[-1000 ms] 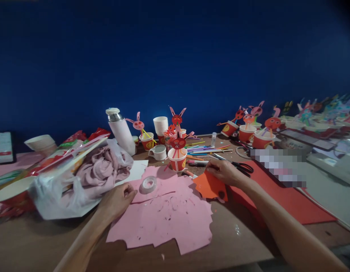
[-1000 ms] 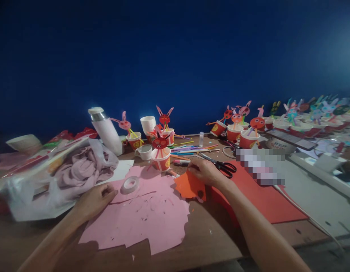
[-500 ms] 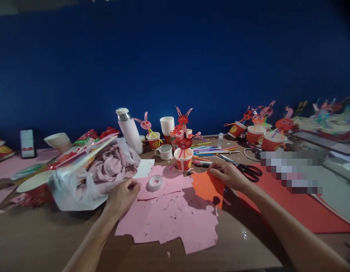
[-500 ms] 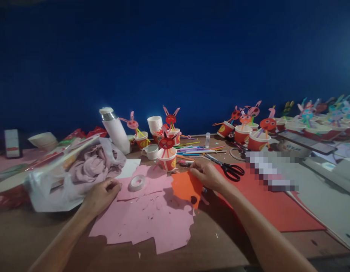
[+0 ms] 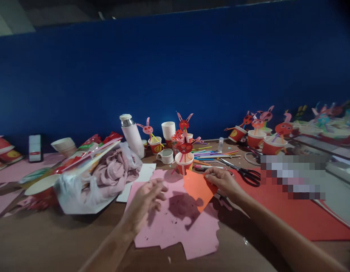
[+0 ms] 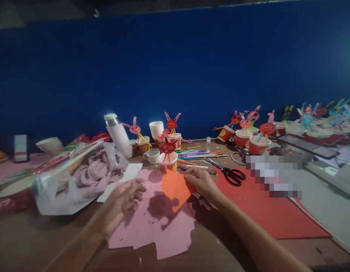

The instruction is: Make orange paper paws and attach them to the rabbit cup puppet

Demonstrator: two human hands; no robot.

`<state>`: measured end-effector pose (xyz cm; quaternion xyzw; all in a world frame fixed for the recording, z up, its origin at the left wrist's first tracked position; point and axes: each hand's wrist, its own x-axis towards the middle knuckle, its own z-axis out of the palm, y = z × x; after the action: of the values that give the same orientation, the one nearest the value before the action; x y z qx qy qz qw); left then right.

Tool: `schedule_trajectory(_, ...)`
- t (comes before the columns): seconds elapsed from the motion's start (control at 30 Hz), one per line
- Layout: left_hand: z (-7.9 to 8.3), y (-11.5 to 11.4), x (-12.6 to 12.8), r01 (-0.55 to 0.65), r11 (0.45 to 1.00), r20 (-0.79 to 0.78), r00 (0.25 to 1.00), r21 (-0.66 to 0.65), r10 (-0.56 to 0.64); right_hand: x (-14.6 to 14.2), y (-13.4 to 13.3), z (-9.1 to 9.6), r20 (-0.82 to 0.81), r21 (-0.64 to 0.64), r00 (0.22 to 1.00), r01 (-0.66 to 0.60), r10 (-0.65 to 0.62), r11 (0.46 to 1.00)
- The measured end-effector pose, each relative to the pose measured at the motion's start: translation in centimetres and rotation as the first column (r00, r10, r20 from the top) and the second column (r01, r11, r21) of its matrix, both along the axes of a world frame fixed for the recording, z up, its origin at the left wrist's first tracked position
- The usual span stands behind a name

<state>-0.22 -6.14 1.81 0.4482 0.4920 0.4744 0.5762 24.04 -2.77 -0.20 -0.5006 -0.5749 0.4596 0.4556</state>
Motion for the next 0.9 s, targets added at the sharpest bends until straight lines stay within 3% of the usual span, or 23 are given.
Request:
schedule_trajectory(0.1,-0.1,-0.6,3.4,0.202,0.968,0.06,0.979,-0.148,-0.195,-0.8,-0.4,-0.4,-0.079,-0.038,0.996,0.027,-0.03,0.999)
schedule_trajectory(0.13,-0.3,-0.6,4.3,0.285,0.943,0.069,0.958,-0.171,-0.277,-1.0,-0.5,-0.6,-0.099,-0.053,0.994,0.029,-0.034,0.998)
schedule_trajectory(0.2,-0.9,-0.4,5.7,0.336,0.931,0.083,0.941,-0.144,-0.327,-1.3,-0.8,-0.8,-0.135,-0.082,0.99,0.018,-0.029,0.996)
schedule_trajectory(0.43,-2.0,0.3,6.8,0.196,0.972,0.084,0.979,-0.128,-0.186,-1.2,-1.2,-0.3,-0.244,-0.141,0.969,-0.082,0.045,0.987)
schedule_trajectory(0.53,-2.5,0.4,6.5,0.2,0.972,0.055,0.979,-0.121,-0.195,-1.0,-1.2,-0.3,-0.259,-0.177,0.958,-0.17,0.121,0.969)
schedule_trajectory(0.67,-2.7,0.2,6.1,0.238,0.966,0.072,0.97,-0.104,-0.231,-0.8,-1.0,-0.8,-0.24,-0.157,0.959,-0.19,0.15,0.969)
schedule_trajectory(0.8,-0.6,0.7,5.4,0.192,0.981,0.045,0.98,0.006,-0.192,-0.6,-0.9,-0.9,-0.29,-0.15,0.942,-0.217,0.167,0.965)
schedule_trajectory(0.9,2.1,2.7,4.5,0.001,0.968,-0.169,0.985,0.251,0.043,-0.5,-1.1,-0.6,-0.354,-0.118,0.914,-0.253,0.197,0.96)
